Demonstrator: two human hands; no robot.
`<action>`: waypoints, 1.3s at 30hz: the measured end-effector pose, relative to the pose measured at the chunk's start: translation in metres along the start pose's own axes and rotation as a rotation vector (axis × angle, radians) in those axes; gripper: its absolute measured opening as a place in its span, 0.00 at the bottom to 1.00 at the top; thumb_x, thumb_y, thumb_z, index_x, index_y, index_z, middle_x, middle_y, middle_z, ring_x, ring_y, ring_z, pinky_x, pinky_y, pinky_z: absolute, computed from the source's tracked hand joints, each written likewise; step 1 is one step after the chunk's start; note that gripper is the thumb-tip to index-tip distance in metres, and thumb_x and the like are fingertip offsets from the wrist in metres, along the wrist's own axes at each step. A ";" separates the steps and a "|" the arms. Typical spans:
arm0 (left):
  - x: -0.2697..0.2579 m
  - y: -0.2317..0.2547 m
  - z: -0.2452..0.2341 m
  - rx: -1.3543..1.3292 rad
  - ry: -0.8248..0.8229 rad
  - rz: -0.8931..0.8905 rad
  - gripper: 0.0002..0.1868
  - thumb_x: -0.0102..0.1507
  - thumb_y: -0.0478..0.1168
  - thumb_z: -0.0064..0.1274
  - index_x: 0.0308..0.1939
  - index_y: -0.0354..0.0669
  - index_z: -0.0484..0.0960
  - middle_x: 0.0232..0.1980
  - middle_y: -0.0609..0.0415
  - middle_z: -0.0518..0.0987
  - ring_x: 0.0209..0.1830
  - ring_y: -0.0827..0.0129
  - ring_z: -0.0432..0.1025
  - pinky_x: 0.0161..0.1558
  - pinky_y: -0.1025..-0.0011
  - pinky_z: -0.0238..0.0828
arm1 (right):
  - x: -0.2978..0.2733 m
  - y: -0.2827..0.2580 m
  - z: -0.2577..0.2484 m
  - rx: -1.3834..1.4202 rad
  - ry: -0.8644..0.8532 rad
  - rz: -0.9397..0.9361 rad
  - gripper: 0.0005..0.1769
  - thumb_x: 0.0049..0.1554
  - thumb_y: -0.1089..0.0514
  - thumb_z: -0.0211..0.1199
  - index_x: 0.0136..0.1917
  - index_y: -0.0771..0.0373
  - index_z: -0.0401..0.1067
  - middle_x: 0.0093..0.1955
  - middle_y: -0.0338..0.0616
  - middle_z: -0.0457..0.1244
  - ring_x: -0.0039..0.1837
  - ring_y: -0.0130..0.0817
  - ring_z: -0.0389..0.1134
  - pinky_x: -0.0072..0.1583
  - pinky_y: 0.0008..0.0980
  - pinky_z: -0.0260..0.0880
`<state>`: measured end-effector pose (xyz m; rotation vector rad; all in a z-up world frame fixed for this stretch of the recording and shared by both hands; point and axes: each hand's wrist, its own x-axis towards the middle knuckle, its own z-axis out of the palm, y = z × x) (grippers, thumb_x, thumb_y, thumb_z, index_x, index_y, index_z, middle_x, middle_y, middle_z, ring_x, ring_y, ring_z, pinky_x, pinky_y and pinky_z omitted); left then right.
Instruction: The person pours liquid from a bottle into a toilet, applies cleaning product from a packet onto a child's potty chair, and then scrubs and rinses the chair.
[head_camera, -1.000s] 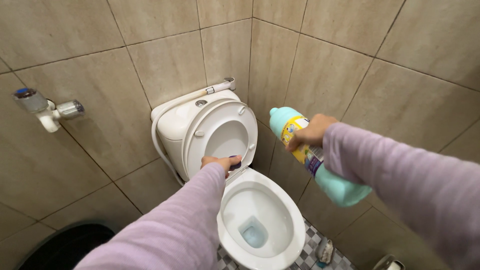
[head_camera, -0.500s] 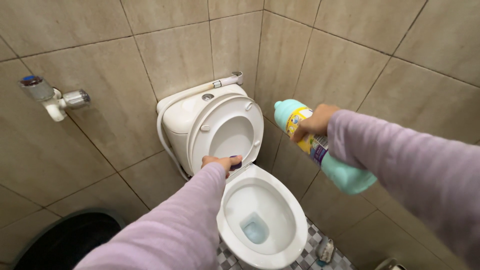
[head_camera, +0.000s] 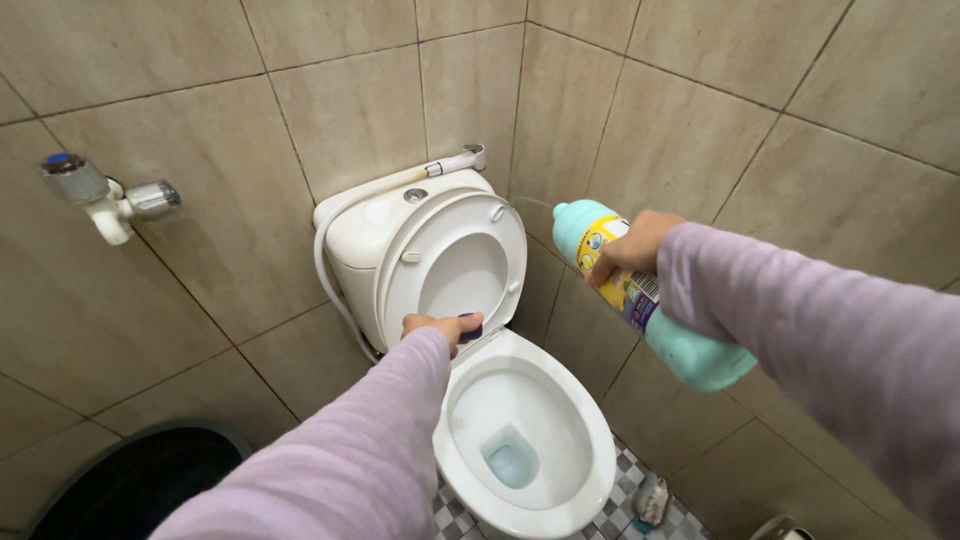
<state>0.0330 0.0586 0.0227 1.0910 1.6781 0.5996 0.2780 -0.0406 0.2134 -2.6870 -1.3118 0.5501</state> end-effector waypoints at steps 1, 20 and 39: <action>0.000 -0.001 0.001 0.014 0.003 -0.005 0.48 0.41 0.53 0.80 0.54 0.27 0.72 0.37 0.42 0.83 0.30 0.62 0.76 0.42 0.65 0.76 | -0.002 0.000 0.000 0.006 0.002 0.001 0.37 0.32 0.43 0.82 0.51 0.67 0.84 0.50 0.54 0.75 0.47 0.44 0.78 0.53 0.37 0.75; -0.031 -0.019 0.004 -0.056 0.014 0.027 0.48 0.44 0.48 0.79 0.59 0.33 0.68 0.41 0.42 0.82 0.33 0.60 0.76 0.42 0.64 0.76 | -0.030 0.042 0.046 -0.094 -0.141 0.040 0.36 0.32 0.43 0.80 0.51 0.66 0.84 0.50 0.53 0.75 0.47 0.44 0.78 0.53 0.36 0.77; -0.067 -0.111 -0.037 -0.183 0.049 -0.114 0.48 0.48 0.36 0.76 0.67 0.33 0.63 0.50 0.43 0.81 0.32 0.64 0.78 0.37 0.66 0.75 | -0.105 0.017 0.117 -0.264 -0.259 -0.057 0.37 0.34 0.41 0.81 0.54 0.63 0.84 0.54 0.52 0.74 0.53 0.46 0.77 0.58 0.37 0.74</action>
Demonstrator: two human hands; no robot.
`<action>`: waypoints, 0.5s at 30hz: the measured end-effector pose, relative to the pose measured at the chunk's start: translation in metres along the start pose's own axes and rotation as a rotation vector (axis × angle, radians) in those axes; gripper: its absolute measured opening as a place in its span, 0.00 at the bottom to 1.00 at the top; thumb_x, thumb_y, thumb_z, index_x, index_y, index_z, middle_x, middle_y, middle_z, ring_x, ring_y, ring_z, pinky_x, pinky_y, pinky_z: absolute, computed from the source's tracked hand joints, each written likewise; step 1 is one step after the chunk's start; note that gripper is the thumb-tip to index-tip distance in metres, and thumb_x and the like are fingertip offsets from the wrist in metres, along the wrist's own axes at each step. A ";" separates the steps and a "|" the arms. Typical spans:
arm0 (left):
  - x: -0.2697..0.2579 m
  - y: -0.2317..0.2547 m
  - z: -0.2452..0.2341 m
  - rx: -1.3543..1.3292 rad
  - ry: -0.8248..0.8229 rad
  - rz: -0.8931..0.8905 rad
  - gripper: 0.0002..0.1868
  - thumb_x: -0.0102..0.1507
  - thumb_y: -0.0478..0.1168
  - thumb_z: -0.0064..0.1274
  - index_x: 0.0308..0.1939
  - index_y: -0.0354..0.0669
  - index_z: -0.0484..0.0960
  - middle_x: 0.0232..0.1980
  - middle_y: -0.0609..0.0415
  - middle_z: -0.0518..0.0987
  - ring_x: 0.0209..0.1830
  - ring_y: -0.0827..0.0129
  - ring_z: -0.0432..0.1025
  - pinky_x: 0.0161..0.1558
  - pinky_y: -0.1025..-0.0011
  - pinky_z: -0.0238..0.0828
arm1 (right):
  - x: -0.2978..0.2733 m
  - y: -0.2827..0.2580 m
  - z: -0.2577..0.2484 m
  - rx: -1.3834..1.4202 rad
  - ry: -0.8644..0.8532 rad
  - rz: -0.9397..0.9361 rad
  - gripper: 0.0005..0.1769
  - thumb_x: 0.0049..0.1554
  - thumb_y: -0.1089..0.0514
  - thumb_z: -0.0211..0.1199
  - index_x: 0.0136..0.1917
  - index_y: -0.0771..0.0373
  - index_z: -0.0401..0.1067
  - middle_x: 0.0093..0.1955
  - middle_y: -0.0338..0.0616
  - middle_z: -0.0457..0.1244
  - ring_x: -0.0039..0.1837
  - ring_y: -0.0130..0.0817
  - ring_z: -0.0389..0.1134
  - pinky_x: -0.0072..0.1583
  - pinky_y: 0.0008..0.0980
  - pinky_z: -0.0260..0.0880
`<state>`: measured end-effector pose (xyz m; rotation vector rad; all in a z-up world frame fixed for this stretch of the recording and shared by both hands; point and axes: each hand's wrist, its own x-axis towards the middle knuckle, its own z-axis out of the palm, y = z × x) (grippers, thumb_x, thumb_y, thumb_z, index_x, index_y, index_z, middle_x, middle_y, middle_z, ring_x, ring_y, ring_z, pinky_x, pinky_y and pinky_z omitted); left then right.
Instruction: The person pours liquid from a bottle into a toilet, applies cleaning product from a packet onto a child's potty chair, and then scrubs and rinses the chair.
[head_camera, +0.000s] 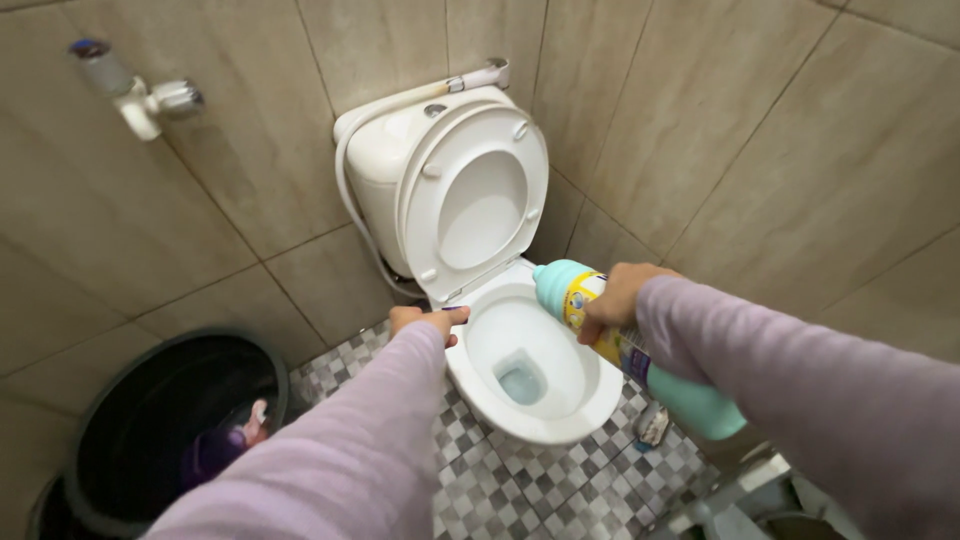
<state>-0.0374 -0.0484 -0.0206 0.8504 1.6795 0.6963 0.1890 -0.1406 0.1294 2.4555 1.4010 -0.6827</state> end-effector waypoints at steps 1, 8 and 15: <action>-0.005 -0.003 -0.006 0.019 0.006 -0.011 0.48 0.48 0.37 0.75 0.67 0.34 0.62 0.51 0.43 0.81 0.33 0.65 0.78 0.38 0.67 0.74 | -0.007 -0.005 0.003 -0.011 -0.008 -0.010 0.37 0.34 0.41 0.80 0.54 0.62 0.84 0.54 0.53 0.74 0.53 0.46 0.77 0.58 0.38 0.74; -0.025 -0.042 -0.024 -0.023 0.055 -0.020 0.49 0.48 0.37 0.75 0.66 0.29 0.63 0.40 0.42 0.83 0.23 0.67 0.73 0.29 0.66 0.71 | -0.042 -0.010 0.033 -0.069 -0.061 -0.053 0.39 0.35 0.41 0.79 0.58 0.60 0.82 0.55 0.53 0.74 0.54 0.46 0.77 0.59 0.39 0.75; -0.048 -0.081 -0.025 -0.019 0.026 -0.070 0.50 0.48 0.37 0.75 0.68 0.32 0.62 0.38 0.44 0.83 0.23 0.68 0.74 0.30 0.69 0.72 | -0.074 0.003 0.080 -0.114 -0.128 -0.005 0.39 0.36 0.41 0.79 0.60 0.55 0.81 0.57 0.49 0.73 0.55 0.44 0.77 0.60 0.38 0.75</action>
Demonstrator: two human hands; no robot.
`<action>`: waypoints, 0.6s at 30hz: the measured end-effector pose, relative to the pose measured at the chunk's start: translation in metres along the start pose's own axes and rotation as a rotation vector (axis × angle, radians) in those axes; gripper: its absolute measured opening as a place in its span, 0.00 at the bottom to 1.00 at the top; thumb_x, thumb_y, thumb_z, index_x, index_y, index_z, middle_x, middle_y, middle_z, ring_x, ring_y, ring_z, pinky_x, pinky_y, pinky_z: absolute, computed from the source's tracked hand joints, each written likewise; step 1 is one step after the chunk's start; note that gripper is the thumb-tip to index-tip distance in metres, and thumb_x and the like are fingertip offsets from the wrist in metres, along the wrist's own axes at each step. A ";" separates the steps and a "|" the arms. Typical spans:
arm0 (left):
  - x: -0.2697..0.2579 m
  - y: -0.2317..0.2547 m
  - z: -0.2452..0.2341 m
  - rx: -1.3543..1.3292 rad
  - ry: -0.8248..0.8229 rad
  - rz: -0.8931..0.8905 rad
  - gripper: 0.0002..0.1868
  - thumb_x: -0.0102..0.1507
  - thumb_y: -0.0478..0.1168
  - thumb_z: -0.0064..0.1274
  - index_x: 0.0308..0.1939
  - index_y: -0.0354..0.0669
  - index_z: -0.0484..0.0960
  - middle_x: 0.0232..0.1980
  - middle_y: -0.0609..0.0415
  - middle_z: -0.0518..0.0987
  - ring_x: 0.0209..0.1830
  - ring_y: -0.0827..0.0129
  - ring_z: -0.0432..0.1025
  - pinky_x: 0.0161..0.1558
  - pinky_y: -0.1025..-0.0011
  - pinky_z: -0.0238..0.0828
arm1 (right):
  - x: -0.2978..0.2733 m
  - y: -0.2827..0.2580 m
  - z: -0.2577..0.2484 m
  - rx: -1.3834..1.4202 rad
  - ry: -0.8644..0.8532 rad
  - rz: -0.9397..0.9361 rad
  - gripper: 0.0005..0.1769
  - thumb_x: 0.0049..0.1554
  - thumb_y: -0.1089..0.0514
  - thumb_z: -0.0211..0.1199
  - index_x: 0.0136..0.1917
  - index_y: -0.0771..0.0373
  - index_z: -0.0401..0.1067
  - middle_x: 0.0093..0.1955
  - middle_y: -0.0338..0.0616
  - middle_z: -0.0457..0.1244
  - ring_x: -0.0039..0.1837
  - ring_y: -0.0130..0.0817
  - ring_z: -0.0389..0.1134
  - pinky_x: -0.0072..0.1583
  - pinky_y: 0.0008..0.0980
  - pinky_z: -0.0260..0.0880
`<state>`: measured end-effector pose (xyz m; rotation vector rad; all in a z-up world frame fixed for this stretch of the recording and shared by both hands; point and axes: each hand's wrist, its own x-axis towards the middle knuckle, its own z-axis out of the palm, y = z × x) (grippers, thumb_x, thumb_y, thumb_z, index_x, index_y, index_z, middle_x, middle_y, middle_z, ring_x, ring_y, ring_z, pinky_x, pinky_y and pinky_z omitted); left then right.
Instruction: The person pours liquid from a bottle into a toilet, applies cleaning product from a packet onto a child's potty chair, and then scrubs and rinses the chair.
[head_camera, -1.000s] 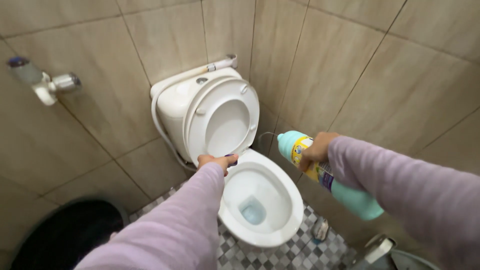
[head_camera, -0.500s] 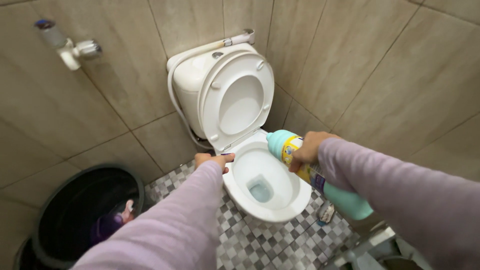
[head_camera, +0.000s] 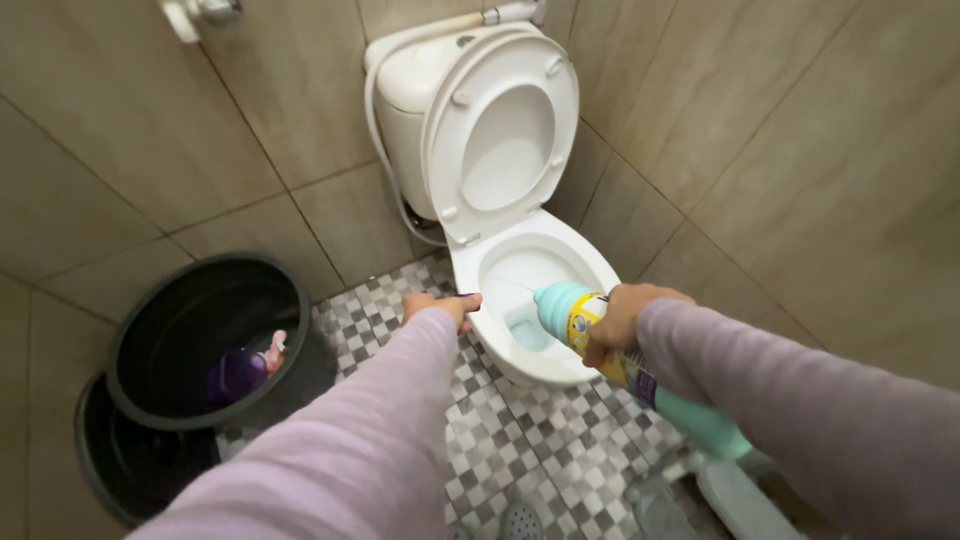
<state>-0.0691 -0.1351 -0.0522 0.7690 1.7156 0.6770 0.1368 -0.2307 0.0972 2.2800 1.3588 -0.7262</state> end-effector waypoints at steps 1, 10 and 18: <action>-0.003 -0.005 0.000 0.016 -0.012 -0.009 0.50 0.48 0.38 0.75 0.68 0.32 0.61 0.39 0.44 0.84 0.23 0.68 0.74 0.30 0.69 0.72 | -0.004 0.001 0.007 -0.008 -0.003 0.012 0.39 0.36 0.41 0.79 0.60 0.55 0.81 0.57 0.49 0.73 0.55 0.44 0.77 0.60 0.39 0.75; -0.043 -0.041 0.001 0.058 -0.081 -0.015 0.45 0.47 0.35 0.75 0.64 0.36 0.67 0.45 0.46 0.81 0.27 0.67 0.76 0.33 0.67 0.75 | -0.053 0.015 0.074 0.071 -0.066 0.142 0.39 0.35 0.40 0.80 0.60 0.53 0.81 0.58 0.45 0.73 0.57 0.42 0.76 0.60 0.38 0.74; -0.054 -0.055 0.020 0.183 -0.246 0.040 0.37 0.47 0.39 0.74 0.58 0.30 0.78 0.42 0.46 0.87 0.24 0.69 0.74 0.29 0.70 0.72 | -0.082 0.058 0.098 0.081 -0.094 0.272 0.39 0.36 0.40 0.80 0.60 0.54 0.81 0.58 0.45 0.73 0.58 0.43 0.76 0.60 0.38 0.74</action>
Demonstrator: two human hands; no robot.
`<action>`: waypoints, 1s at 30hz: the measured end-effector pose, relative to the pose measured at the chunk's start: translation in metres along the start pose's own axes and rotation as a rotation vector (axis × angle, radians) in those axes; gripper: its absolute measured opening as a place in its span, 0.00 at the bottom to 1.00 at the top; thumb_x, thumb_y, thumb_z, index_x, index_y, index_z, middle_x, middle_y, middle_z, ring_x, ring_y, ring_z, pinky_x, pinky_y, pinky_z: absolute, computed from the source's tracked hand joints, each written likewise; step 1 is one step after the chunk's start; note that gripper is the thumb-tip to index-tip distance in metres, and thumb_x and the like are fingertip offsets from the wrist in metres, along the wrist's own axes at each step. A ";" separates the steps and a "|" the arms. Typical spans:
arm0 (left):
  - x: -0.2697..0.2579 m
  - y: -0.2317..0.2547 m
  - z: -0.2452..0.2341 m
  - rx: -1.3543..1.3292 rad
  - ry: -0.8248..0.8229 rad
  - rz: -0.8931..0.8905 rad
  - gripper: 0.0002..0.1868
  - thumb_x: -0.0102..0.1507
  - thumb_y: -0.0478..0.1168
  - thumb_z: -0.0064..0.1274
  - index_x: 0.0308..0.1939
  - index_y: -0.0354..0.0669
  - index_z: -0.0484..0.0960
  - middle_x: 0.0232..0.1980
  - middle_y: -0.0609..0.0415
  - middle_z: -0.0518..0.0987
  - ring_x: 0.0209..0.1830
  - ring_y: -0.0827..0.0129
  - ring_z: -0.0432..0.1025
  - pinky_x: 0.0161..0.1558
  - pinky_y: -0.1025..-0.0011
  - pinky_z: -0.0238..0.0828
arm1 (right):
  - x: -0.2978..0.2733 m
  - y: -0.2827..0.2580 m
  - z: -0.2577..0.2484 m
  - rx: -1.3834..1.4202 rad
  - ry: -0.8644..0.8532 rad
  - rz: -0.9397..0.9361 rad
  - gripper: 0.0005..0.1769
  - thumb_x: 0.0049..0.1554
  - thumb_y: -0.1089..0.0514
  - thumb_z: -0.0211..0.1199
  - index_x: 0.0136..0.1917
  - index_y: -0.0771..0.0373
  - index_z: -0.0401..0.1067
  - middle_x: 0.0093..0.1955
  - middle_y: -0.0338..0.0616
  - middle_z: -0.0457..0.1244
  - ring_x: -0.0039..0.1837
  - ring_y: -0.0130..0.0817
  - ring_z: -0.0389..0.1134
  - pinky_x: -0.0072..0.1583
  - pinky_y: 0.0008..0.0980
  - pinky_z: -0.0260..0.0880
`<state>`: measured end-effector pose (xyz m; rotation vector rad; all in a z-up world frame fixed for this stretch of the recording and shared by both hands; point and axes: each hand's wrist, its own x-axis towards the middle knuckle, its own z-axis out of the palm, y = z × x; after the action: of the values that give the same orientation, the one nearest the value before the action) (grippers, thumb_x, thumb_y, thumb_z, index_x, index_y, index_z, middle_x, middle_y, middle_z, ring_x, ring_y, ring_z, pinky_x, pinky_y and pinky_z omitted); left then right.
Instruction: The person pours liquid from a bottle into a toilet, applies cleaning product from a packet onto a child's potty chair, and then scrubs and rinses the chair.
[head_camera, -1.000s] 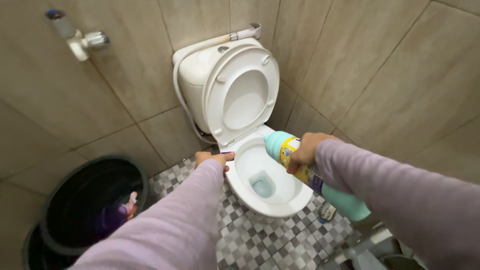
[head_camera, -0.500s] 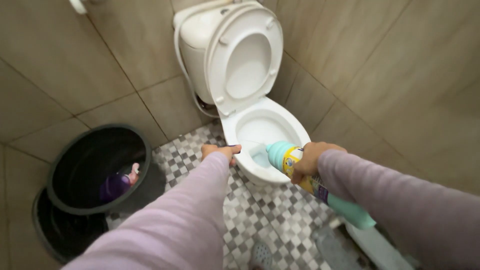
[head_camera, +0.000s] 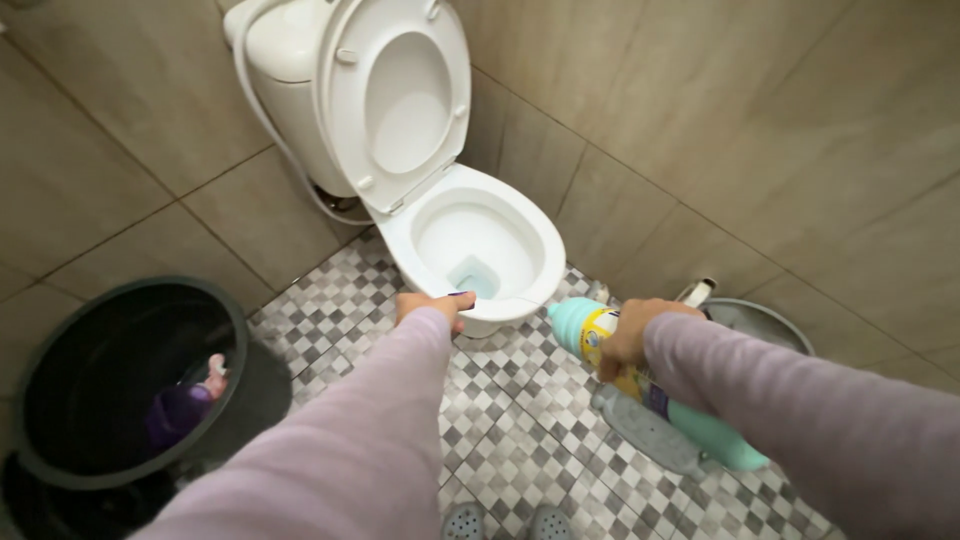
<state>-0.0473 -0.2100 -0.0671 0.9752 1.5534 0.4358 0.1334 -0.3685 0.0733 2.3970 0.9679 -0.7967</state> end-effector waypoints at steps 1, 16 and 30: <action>-0.001 0.000 0.006 0.017 0.008 -0.006 0.38 0.47 0.40 0.75 0.58 0.30 0.77 0.43 0.46 0.86 0.24 0.70 0.73 0.29 0.71 0.71 | 0.000 0.006 -0.001 -0.005 -0.001 0.015 0.38 0.36 0.40 0.80 0.59 0.54 0.82 0.58 0.45 0.73 0.58 0.43 0.76 0.60 0.38 0.75; -0.021 0.032 0.045 -0.052 -0.034 -0.010 0.48 0.49 0.38 0.75 0.66 0.30 0.62 0.48 0.40 0.83 0.30 0.65 0.79 0.35 0.69 0.77 | 0.016 0.062 -0.028 -0.009 0.145 0.171 0.38 0.39 0.37 0.81 0.62 0.48 0.80 0.60 0.40 0.72 0.61 0.40 0.74 0.61 0.38 0.74; -0.033 0.054 0.031 -0.043 -0.022 0.006 0.48 0.49 0.38 0.75 0.66 0.31 0.62 0.48 0.40 0.83 0.31 0.65 0.79 0.36 0.69 0.79 | 0.001 0.051 -0.086 0.114 0.363 0.119 0.38 0.40 0.35 0.79 0.60 0.51 0.80 0.58 0.44 0.73 0.59 0.44 0.75 0.60 0.40 0.74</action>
<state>-0.0013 -0.2119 -0.0133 0.9493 1.5156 0.4592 0.2006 -0.3524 0.1456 2.7297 0.9187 -0.3887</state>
